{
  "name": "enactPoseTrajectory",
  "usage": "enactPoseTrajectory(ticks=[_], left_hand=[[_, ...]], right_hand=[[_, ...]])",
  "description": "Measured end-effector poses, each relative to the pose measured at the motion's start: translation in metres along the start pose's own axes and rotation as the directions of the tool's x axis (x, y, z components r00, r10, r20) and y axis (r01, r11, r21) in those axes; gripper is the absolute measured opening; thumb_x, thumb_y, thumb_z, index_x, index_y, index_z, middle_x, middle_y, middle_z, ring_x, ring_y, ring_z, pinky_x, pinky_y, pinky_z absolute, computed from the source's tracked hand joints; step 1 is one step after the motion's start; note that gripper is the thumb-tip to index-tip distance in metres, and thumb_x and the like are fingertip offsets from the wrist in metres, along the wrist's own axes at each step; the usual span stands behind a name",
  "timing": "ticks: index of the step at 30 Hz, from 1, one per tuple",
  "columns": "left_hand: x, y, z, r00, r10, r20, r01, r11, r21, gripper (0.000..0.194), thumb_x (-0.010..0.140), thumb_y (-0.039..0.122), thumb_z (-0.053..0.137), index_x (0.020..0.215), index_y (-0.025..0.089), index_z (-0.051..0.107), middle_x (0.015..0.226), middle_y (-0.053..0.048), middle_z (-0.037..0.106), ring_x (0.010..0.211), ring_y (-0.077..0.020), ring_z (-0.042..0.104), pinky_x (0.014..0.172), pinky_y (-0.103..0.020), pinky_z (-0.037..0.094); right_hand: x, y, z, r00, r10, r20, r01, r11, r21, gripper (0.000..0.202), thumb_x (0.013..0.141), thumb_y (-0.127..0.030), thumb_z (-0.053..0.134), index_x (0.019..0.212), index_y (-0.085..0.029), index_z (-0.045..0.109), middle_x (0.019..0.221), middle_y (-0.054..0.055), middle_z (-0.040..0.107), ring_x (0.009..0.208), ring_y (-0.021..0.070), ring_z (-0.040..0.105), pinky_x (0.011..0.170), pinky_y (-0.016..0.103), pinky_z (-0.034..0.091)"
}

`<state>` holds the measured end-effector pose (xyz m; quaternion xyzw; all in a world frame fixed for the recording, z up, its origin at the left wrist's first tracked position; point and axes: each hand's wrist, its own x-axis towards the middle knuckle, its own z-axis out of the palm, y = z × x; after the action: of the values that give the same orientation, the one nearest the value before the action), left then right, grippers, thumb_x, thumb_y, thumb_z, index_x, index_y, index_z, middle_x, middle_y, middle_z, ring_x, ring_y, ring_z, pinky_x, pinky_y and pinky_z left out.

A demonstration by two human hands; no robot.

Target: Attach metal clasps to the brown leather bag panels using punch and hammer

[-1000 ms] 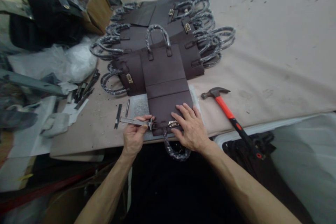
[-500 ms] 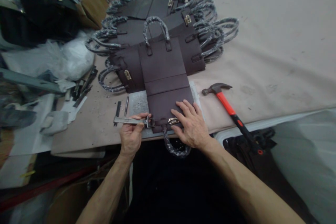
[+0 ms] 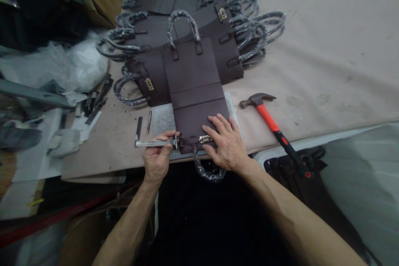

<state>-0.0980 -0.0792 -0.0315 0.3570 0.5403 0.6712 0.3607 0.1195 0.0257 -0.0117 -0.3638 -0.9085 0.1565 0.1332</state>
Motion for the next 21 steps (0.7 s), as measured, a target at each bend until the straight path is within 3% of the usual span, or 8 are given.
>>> enactPoseTrajectory(ticks=[21], left_hand=[[-0.0041,0.0024,0.0063,0.972,0.198,0.125,-0.223,0.946,0.236,0.009,0.094,0.024,0.068,0.101,0.021,0.063,0.117,-0.01,0.073,0.115,-0.0271,0.069,0.107,-0.054,0.05]], right_hand=[[-0.0008,0.0,0.0003,1.0,-0.002,-0.019,0.002,1.0,0.014,0.054,0.094,-0.045,0.058,0.142,-0.02,0.057,0.158,0.014,0.044,0.15,0.0378,0.031,0.123,0.059,0.019]])
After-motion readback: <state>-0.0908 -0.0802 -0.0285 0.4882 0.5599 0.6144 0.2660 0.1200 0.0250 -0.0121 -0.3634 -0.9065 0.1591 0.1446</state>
